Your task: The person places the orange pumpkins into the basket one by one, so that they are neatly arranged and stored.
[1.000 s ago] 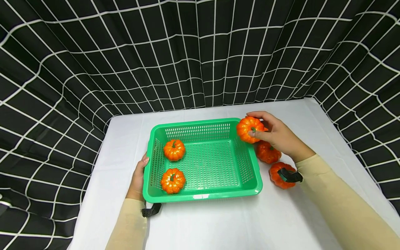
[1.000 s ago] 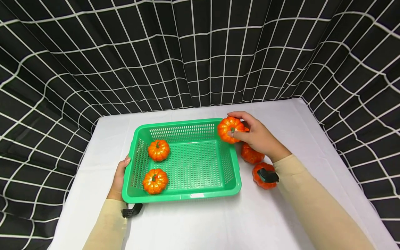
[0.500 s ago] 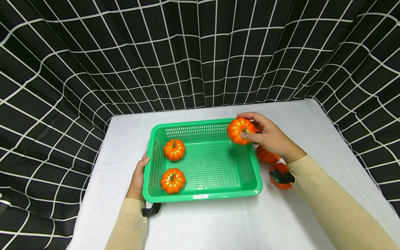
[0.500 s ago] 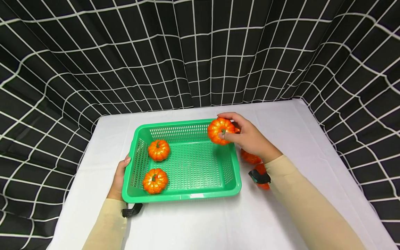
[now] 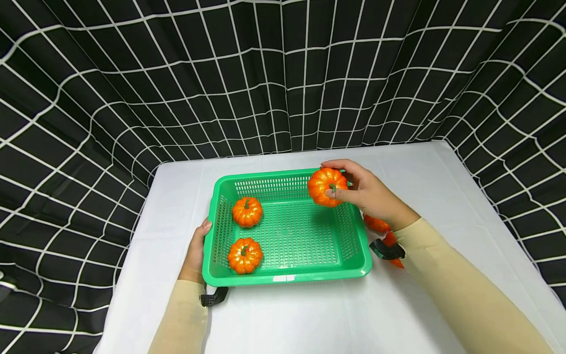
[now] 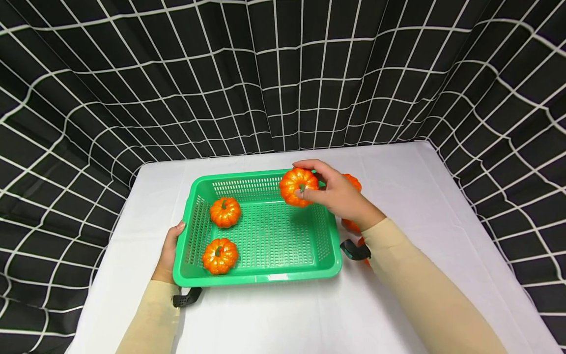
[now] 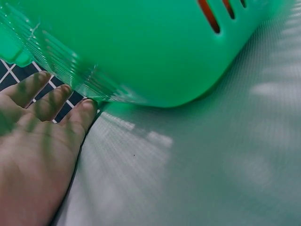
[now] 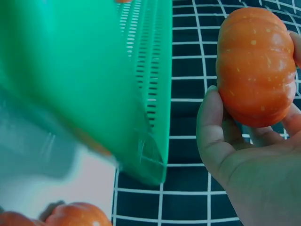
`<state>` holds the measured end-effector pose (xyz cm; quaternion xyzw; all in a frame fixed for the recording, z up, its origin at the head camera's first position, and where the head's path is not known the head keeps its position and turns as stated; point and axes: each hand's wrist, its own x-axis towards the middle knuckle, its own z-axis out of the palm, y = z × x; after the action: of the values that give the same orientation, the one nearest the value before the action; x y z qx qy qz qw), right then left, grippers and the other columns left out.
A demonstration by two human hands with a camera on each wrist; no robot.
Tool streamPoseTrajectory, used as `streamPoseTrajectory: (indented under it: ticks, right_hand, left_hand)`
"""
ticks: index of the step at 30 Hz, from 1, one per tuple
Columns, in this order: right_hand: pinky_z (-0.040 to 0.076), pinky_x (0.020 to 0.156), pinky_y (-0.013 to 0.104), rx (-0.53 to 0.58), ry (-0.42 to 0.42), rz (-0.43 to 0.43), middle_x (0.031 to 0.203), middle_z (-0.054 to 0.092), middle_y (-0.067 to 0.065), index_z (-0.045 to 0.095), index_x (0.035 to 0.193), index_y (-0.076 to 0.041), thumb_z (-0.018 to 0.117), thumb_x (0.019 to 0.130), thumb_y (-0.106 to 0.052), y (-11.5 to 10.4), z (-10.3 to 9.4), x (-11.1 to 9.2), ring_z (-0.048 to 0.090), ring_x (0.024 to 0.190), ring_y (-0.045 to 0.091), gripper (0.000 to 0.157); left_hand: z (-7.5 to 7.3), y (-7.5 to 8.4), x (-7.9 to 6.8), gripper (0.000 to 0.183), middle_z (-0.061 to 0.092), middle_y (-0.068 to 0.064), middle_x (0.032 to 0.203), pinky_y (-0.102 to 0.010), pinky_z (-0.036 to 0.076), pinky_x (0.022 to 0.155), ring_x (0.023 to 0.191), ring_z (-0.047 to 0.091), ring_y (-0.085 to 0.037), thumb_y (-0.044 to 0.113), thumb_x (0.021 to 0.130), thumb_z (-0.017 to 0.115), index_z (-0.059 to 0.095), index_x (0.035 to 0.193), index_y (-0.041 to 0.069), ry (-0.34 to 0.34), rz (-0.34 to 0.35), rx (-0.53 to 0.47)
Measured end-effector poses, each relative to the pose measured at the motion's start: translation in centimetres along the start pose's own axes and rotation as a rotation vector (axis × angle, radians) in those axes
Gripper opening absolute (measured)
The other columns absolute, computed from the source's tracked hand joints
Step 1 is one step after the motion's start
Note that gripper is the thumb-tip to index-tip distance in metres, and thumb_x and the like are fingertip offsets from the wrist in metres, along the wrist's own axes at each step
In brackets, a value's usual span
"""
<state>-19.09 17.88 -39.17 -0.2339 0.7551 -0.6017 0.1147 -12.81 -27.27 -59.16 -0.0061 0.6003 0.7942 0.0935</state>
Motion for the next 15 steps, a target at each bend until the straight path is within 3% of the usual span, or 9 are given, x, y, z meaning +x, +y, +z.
streamPoseTrajectory:
  ticks: [3, 6, 9, 15]
  right_hand:
    - [0.059, 0.094, 0.039, -0.008, -0.001, 0.015, 0.148, 0.058, 0.006, 0.060, 0.153, -0.019, 0.079, 0.100, -0.012, -0.1, 0.3, 0.2, 0.057, 0.127, 0.033, 0.057]
    - [0.059, 0.094, 0.040, 0.003, -0.009, 0.017, 0.148, 0.059, 0.005, 0.060, 0.153, -0.019, 0.080, 0.100, -0.012, -0.3, 0.5, 0.4, 0.057, 0.127, 0.033, 0.057]
    - [0.059, 0.093, 0.041, 0.017, -0.025, -0.007, 0.148, 0.058, 0.007, 0.058, 0.154, -0.013, 0.079, 0.100, -0.009, -0.5, 0.8, 0.8, 0.056, 0.126, 0.036, 0.058]
    - [0.059, 0.093, 0.039, 0.034, -0.047, -0.059, 0.148, 0.058, 0.010, 0.055, 0.155, -0.006, 0.076, 0.101, -0.007, -0.9, 1.6, 1.4, 0.055, 0.126, 0.038, 0.058]
  left_hand:
    - [5.1, 5.6, -3.0, 0.074, 0.032, -0.020, 0.168, -0.038, 0.045, 0.107, 0.134, 0.047, -0.028, 0.037, 0.107, 0.026, 0.013, 0.177, 0.018, 0.048, -0.039, 0.013]
    - [6.7, 7.3, -3.7, 0.074, 0.032, -0.021, 0.167, -0.037, 0.045, 0.106, 0.132, 0.046, -0.029, 0.033, 0.105, 0.022, 0.013, 0.177, 0.016, 0.088, -0.087, 0.006]
    - [6.8, 7.5, -3.9, 0.075, 0.034, -0.023, 0.165, -0.035, 0.046, 0.105, 0.130, 0.048, -0.029, 0.038, 0.106, 0.027, 0.015, 0.177, 0.016, 0.089, -0.089, 0.005]
    - [5.9, 6.1, -3.5, 0.075, 0.036, -0.020, 0.164, -0.035, 0.045, 0.106, 0.131, 0.049, -0.027, 0.045, 0.106, 0.033, 0.021, 0.176, 0.022, 0.080, -0.049, -0.001]
